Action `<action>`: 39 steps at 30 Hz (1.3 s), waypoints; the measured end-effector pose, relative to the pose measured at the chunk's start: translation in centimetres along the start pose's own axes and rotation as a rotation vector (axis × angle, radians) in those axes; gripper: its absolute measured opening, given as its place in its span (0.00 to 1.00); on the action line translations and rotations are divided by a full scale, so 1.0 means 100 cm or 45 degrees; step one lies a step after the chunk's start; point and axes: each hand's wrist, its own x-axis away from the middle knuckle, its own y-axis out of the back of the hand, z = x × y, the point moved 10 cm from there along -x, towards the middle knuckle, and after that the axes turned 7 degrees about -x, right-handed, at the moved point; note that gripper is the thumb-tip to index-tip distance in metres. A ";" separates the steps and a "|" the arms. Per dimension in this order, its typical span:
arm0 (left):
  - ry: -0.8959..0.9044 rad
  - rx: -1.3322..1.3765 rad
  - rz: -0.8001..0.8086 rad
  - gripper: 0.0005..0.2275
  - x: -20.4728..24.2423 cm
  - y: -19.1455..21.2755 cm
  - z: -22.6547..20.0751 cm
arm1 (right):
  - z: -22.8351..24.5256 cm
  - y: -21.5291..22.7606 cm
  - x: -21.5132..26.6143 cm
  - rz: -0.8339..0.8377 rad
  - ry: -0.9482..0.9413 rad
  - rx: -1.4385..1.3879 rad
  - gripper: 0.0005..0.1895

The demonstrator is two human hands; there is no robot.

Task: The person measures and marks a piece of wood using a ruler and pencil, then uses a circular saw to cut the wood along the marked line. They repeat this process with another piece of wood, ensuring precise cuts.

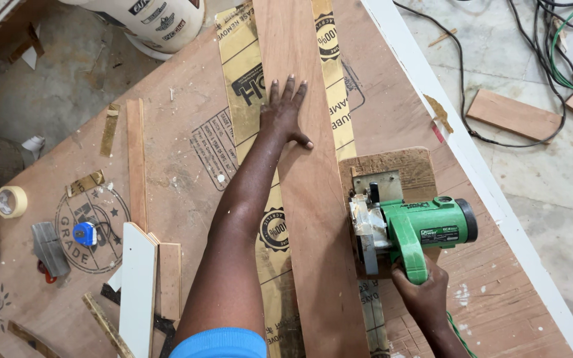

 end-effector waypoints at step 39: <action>-0.048 -0.053 0.043 0.71 0.004 0.005 -0.006 | 0.015 -0.036 -0.100 0.056 -0.010 0.102 0.05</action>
